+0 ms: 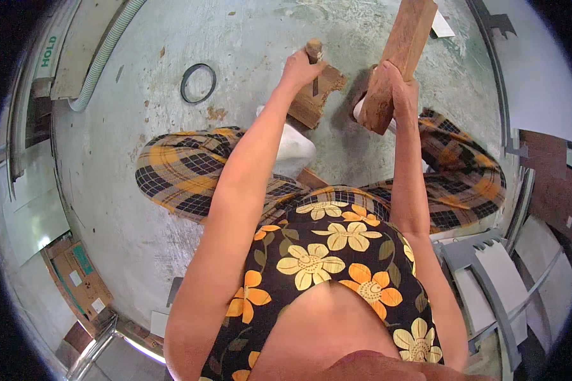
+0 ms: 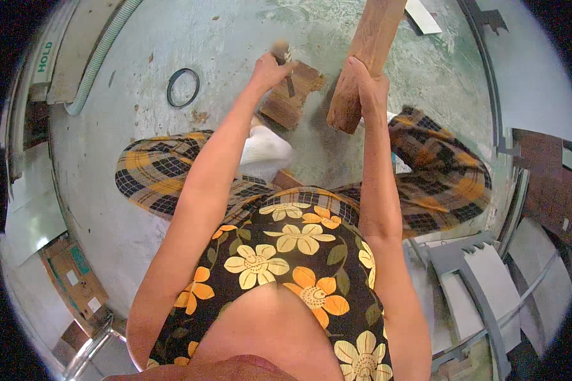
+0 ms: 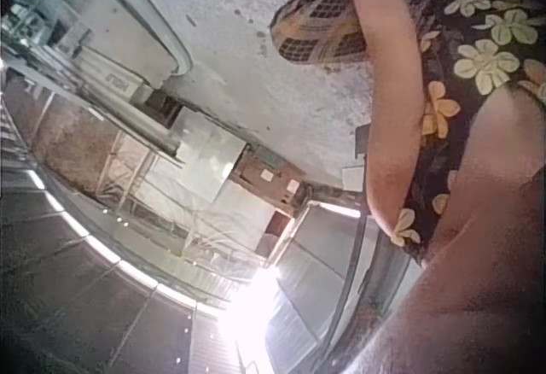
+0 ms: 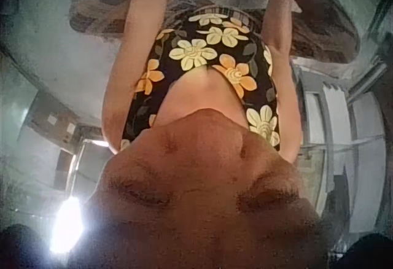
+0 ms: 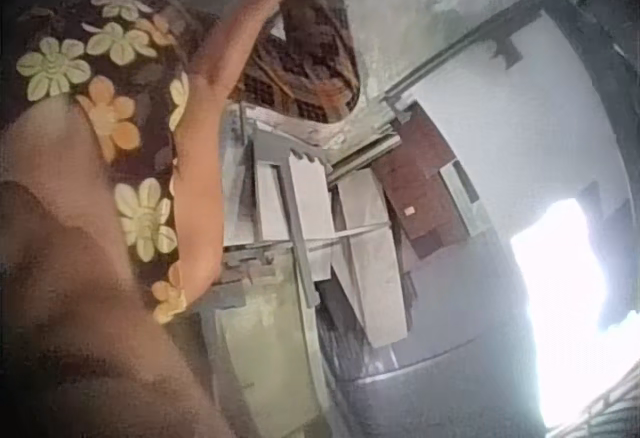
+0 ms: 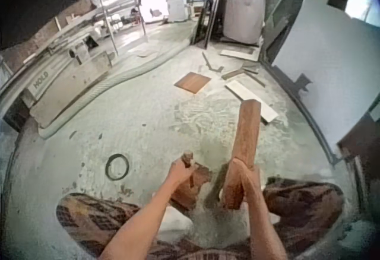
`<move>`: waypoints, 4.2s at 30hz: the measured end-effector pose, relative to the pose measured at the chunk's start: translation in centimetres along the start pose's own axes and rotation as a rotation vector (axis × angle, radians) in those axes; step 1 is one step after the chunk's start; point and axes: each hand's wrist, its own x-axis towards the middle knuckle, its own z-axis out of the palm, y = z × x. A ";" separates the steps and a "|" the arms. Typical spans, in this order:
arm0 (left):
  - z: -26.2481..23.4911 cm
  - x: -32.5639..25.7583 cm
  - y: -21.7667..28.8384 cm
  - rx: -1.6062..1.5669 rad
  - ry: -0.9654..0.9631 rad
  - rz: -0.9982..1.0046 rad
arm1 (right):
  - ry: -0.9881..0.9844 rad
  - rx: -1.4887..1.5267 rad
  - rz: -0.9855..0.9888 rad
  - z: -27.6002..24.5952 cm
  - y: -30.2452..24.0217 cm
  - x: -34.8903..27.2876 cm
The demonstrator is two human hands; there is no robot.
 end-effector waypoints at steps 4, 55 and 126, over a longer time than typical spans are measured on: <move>1.1 -1.1 -0.3 0.026 0.095 -0.032 | 0.032 -0.033 -0.037 -0.5 -0.6 -0.7; 2.5 2.2 -3.6 -0.035 -0.049 0.037 | -0.243 -0.647 -0.218 3.1 -6.9 -3.6; 2.9 1.1 -3.4 -0.291 -0.148 0.083 | -0.384 -0.770 -0.019 5.3 -4.6 -2.1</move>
